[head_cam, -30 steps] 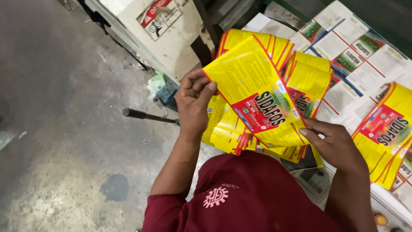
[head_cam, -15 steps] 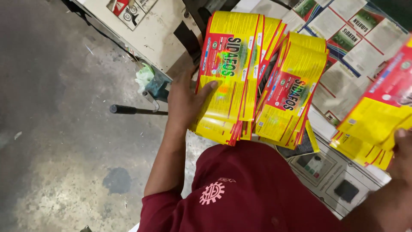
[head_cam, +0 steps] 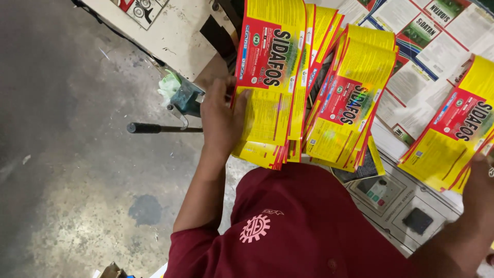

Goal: Sorting and counting stacks of printed product labels at a work station.

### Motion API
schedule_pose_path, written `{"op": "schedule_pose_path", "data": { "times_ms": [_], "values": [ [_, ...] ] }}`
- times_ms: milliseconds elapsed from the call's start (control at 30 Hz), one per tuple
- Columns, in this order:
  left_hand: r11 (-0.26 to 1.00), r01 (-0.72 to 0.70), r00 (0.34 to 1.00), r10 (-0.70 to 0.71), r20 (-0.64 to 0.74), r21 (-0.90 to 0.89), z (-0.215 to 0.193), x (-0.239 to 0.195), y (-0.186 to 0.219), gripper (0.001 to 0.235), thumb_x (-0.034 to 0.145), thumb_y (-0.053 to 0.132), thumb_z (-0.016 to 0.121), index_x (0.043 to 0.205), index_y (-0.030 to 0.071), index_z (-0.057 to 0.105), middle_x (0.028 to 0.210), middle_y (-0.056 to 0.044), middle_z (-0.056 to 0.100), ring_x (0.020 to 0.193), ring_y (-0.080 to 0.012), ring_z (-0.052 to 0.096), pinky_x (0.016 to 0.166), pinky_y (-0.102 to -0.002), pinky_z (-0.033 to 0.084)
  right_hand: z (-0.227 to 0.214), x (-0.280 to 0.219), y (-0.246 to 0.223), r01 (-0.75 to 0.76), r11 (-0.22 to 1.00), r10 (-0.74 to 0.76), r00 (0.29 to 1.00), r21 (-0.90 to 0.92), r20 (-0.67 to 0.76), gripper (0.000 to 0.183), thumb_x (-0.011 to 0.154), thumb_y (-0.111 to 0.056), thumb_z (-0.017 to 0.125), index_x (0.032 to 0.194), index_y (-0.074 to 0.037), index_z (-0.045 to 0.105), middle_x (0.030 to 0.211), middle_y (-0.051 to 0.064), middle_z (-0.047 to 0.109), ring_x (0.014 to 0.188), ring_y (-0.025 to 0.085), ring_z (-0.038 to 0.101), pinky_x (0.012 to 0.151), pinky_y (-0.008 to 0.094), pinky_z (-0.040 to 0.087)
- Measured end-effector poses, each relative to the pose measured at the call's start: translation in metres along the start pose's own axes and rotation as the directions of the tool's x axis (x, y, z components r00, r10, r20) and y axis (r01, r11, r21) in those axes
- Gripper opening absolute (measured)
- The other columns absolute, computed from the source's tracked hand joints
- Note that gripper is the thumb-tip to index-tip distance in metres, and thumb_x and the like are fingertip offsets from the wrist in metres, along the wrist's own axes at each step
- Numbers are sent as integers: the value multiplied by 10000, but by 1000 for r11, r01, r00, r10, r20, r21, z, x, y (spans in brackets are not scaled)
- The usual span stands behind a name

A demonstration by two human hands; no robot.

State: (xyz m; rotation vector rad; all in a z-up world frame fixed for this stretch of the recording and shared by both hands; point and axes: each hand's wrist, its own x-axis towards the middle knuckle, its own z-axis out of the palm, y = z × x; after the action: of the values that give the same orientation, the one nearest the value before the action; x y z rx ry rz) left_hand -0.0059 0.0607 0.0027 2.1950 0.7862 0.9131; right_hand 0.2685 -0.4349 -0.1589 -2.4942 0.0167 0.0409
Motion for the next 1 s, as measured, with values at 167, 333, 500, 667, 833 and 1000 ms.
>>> {"op": "schedule_pose_path", "data": {
  "times_ms": [167, 333, 500, 667, 833, 1000],
  "values": [
    [813, 243, 970, -195, 146, -529, 12, -15, 2, 201, 997, 5, 740, 1160, -3, 622, 1014, -73, 674, 900, -88, 596, 809, -244, 499, 6, -69, -166, 281, 849, -336, 941, 448, 46, 290, 1130, -54, 667, 1415, -5, 642, 1182, 97, 710, 933, 147, 619, 830, 326, 499],
    [401, 255, 965, -169, 202, -880, 32, -29, 18, 221, 983, -27, 689, 1157, -5, 554, 1080, -68, 696, 1003, -110, 655, 908, -262, 528, 29, -125, -275, 188, 598, -697, 602, 779, 390, 593, 948, 27, 604, 1529, 9, 483, 1336, 105, 690, 1159, 132, 647, 1028, 281, 506],
    [387, 240, 967, -180, 183, -890, 39, -38, 21, 233, 1014, -32, 692, 1200, -20, 553, 1099, -103, 702, 977, -120, 652, 887, -268, 519, 44, -132, -296, 120, 561, -718, 563, 819, 410, 570, 955, 19, 647, 1496, 18, 467, 1206, 91, 711, 1079, 103, 659, 935, 258, 521],
    [320, 253, 962, -180, 204, -913, 32, -25, 24, 246, 1011, -14, 649, 1239, -30, 558, 1164, -137, 726, 1049, -140, 685, 954, -299, 557, 53, -115, -280, 153, 584, -730, 528, 797, 433, 497, 977, 23, 641, 1463, 23, 540, 1188, 71, 721, 1051, 89, 660, 924, 247, 529],
    [298, 189, 977, -151, 149, -936, 28, -15, 14, 257, 1033, -33, 642, 1272, -39, 549, 1175, -134, 719, 1064, -149, 678, 959, -306, 548, 55, -106, -265, 74, 659, -653, 549, 748, 521, 547, 959, 5, 653, 1493, -7, 539, 1150, 39, 724, 1014, 70, 655, 898, 230, 523],
    [334, 153, 983, -147, 109, -930, 22, -8, 14, 270, 1039, -27, 637, 1292, -43, 544, 1199, -135, 710, 1093, -154, 675, 990, -303, 540, 62, -94, -246, 76, 665, -659, 527, 743, 536, 551, 957, -8, 672, 1496, -14, 556, 1089, 33, 718, 956, 69, 642, 852, 234, 527]
  ]
}}
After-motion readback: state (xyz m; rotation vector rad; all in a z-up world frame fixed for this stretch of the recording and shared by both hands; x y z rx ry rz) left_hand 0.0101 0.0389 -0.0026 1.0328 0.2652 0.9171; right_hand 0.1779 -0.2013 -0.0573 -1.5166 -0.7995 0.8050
